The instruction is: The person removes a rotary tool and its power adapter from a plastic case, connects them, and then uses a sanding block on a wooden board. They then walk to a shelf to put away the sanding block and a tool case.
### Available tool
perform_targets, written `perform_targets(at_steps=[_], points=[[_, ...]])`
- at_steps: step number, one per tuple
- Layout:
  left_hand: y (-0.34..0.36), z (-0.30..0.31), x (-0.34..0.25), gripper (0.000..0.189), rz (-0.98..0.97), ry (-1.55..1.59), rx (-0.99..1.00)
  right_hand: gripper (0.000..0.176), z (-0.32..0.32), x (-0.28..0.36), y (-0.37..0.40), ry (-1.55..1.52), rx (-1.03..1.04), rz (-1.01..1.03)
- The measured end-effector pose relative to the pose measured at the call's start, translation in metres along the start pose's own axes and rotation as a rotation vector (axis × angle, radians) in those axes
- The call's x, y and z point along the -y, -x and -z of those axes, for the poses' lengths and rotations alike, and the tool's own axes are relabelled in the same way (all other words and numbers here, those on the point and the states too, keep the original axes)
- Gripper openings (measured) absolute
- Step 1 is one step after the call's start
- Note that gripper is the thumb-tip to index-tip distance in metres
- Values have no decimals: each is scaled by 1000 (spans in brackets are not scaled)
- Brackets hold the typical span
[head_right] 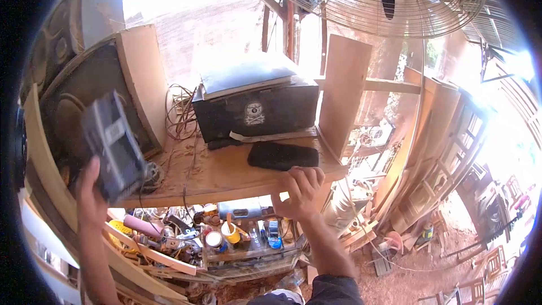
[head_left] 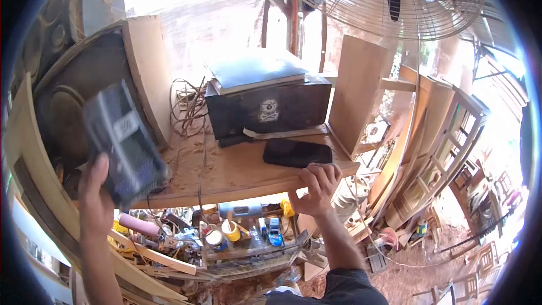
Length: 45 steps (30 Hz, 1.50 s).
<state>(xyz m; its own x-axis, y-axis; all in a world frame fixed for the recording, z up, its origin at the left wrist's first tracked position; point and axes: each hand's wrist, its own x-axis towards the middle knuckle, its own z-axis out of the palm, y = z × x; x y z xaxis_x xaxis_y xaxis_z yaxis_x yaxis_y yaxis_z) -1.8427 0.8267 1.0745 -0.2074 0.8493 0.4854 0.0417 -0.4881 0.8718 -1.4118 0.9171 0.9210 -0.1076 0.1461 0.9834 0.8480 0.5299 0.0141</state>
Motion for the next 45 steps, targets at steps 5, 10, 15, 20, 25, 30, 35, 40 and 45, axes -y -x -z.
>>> perform_targets(at_steps=[5, 10, 15, 20, 25, 30, 35, 40, 45], points=[[-96, -78, -32, 46, -18, 86, 185, 38, 4, 2, -3, 17, 4, -5], [-166, -147, -19, 58, 45, 80, 360, 36, 0, 5, -2, 22, -7, -6], [-243, -208, 29, 71, 154, -274, 508, 39, -7, -14, 30, 8, 22, 31], [-258, -245, 48, 53, -153, -889, 272, 23, -10, -4, 15, 13, 9, 94], [-220, -222, 45, 57, -204, -822, -80, 39, -3, -2, 12, 98, 117, 103], [-76, -154, 36, 30, -539, -422, -30, 39, 0, -8, 16, 132, 160, 135], [88, -66, 53, 33, -520, -215, -374, 42, -1, -18, 21, 188, 175, 186], [145, -42, 36, 53, -662, -279, -370, 43, 4, -31, 30, 216, 206, 190], [134, -41, 21, 58, -611, -319, -159, 44, 0, -41, 40, 177, 172, 173]])
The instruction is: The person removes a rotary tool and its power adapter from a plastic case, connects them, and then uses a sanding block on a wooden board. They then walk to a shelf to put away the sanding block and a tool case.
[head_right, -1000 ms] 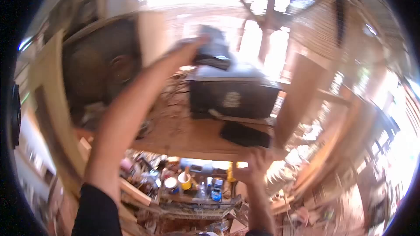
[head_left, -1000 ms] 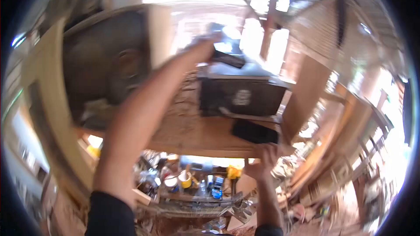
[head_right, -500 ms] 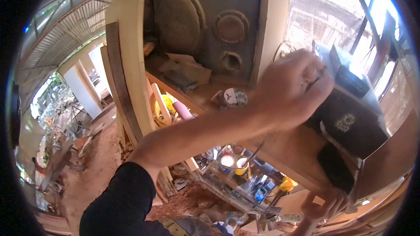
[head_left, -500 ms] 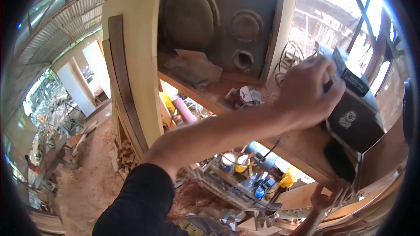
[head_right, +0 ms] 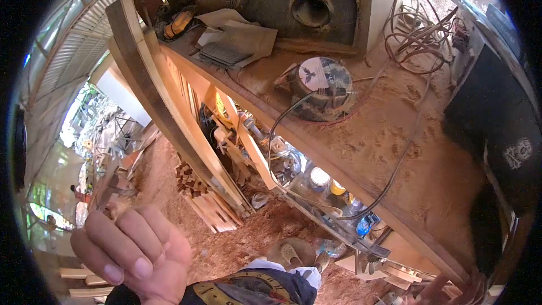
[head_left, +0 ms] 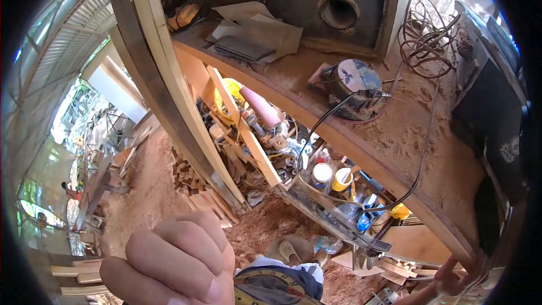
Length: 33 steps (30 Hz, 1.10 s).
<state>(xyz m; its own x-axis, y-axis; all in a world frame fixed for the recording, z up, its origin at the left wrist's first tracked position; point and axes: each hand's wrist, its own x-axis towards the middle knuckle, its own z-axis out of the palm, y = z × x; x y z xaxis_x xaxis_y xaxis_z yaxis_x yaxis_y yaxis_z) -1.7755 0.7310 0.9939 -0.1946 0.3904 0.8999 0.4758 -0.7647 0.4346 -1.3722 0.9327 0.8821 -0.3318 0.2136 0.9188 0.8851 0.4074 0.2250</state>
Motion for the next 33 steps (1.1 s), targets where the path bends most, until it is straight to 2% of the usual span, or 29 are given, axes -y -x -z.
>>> perform_targets(at_steps=[4, 9, 12, 13, 15, 16, 19, 21, 24, 31, 33], points=[[-1, -8, 0, 59, 72, 92, -5, 45, -4, 1, -4, -5, -42, 15], [3, 12, -4, 53, 161, 77, 113, 58, -15, 23, -22, 8, -273, -16], [6, 28, 17, 60, 48, -136, -71, 41, -16, 28, -19, -16, -265, -90], [7, 39, 27, 61, 17, -212, -106, 41, -18, 29, -18, -3, -274, -95], [-2, 74, 43, 46, 35, -551, -115, 41, -16, 30, -14, 0, -271, -106], [-8, 95, 60, 42, -39, -641, -67, 41, -16, 31, -14, 2, -266, -108], [-13, 123, 89, 72, 94, -1002, -54, 41, -16, 30, -13, 5, -257, -117], [-7, 143, 102, 85, 276, -1118, 25, 41, -17, 31, -14, 13, -260, -123], [14, 147, 125, 89, 588, -890, -59, 41, -15, 28, -12, 11, -255, -137], [30, 151, 137, 77, 570, -979, -58, 41, -17, 24, -13, 11, -242, -152], [34, 138, 136, 67, 260, -1161, 3, 41, -18, 23, -14, 10, -238, -154]])
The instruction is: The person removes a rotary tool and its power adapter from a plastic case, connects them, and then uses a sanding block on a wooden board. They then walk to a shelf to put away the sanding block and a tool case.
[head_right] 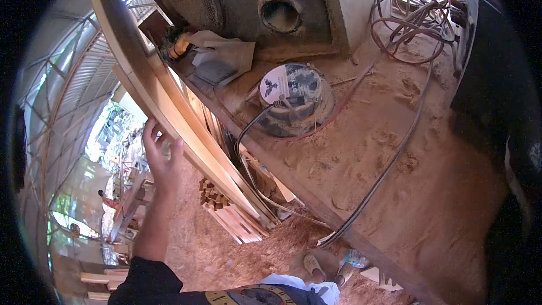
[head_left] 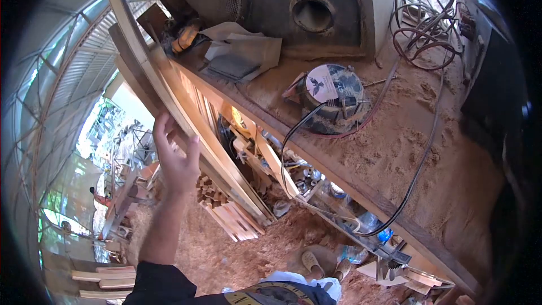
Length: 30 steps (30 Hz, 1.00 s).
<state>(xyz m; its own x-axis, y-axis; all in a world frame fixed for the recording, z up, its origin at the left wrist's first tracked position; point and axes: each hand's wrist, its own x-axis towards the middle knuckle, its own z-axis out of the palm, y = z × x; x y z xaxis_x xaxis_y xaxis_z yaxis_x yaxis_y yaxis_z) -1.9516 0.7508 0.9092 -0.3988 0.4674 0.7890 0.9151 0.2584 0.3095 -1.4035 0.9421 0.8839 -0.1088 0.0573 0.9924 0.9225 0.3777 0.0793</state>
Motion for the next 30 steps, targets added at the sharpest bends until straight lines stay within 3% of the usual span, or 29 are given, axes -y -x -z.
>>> perform_targets(at_steps=[1, 4, 5, 8, 15, 30], points=[[3, -2, -8, 63, -138, -84, -66, 40, 1, -1, 1, 1, -2, -3], [9, -2, -32, 48, -466, -9, 13, 40, 0, -2, 2, 1, 1, -13], [9, -5, -39, 40, -456, 52, 98, 40, 0, -1, 2, -3, 4, -17], [-3, -19, -59, 43, -439, 8, 241, 40, -2, -3, 2, -3, 7, -23], [-31, -48, -60, 70, -489, -38, 181, 40, -4, -5, 0, -2, 12, -21], [-49, -37, -60, 42, -443, -5, 101, 40, -10, 10, -14, -52, 22, 19]])
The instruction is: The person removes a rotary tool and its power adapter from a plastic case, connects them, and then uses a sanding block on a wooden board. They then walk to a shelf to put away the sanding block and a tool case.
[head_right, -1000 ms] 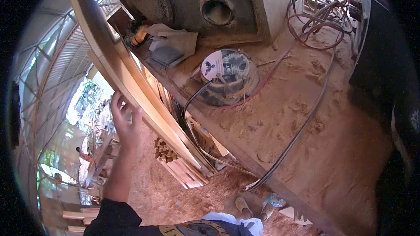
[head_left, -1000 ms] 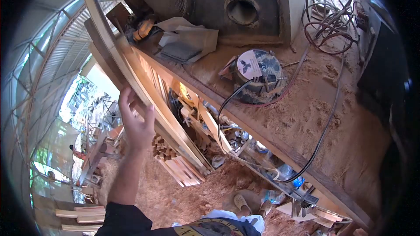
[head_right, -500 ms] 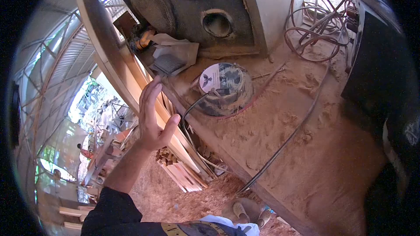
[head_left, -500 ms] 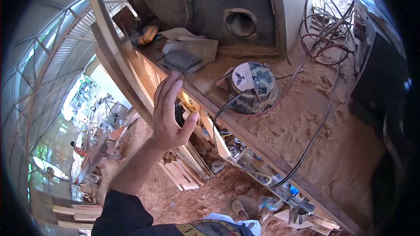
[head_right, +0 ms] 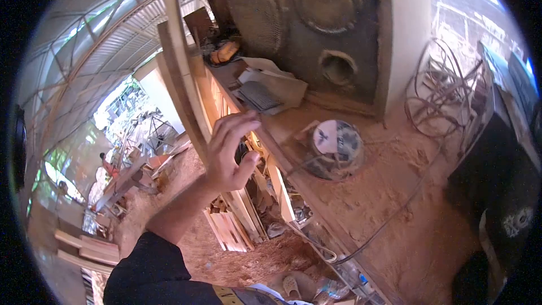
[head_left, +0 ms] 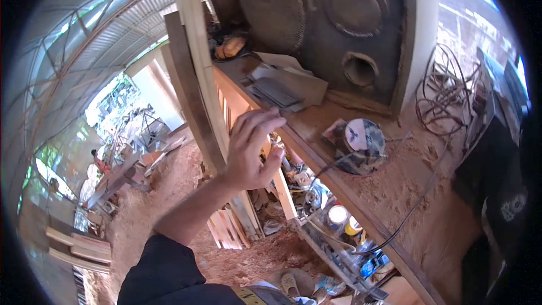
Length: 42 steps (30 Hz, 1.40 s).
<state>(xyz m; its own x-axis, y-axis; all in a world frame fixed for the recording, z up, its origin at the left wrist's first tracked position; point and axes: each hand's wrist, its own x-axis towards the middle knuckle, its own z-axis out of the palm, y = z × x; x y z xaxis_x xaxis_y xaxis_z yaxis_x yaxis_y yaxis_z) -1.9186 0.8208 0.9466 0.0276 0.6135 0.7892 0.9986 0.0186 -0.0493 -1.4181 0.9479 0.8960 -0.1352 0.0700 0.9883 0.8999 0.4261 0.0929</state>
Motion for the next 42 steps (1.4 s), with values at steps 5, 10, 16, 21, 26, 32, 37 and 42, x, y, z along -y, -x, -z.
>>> perform_targets(at_steps=[5, 10, 16, 21, 26, 32, 37, 42], points=[[3, -1, -5, 44, 81, 57, -30, 40, -12, 9, -7, -21, 24, 29], [4, 2, -6, 46, 81, 74, -47, 40, -14, 16, -10, -36, 33, 46], [8, -1, -5, 48, 91, 93, -88, 41, -16, 20, -15, -44, 37, 66], [6, 2, -1, 45, 104, 96, -58, 41, -14, 18, -17, -39, 40, 86], [-31, 14, 8, 42, 204, 157, -162, 41, -8, 16, -17, -31, 56, 107], [-100, 16, 37, 47, 177, -50, -28, 41, -3, 13, -17, -23, 82, 119], [-110, 8, 39, 35, 259, -189, 303, 41, 4, 5, -14, -17, 109, 107], [-82, 0, 43, 20, 238, -159, 249, 41, 10, 0, -11, -2, 118, 87]])
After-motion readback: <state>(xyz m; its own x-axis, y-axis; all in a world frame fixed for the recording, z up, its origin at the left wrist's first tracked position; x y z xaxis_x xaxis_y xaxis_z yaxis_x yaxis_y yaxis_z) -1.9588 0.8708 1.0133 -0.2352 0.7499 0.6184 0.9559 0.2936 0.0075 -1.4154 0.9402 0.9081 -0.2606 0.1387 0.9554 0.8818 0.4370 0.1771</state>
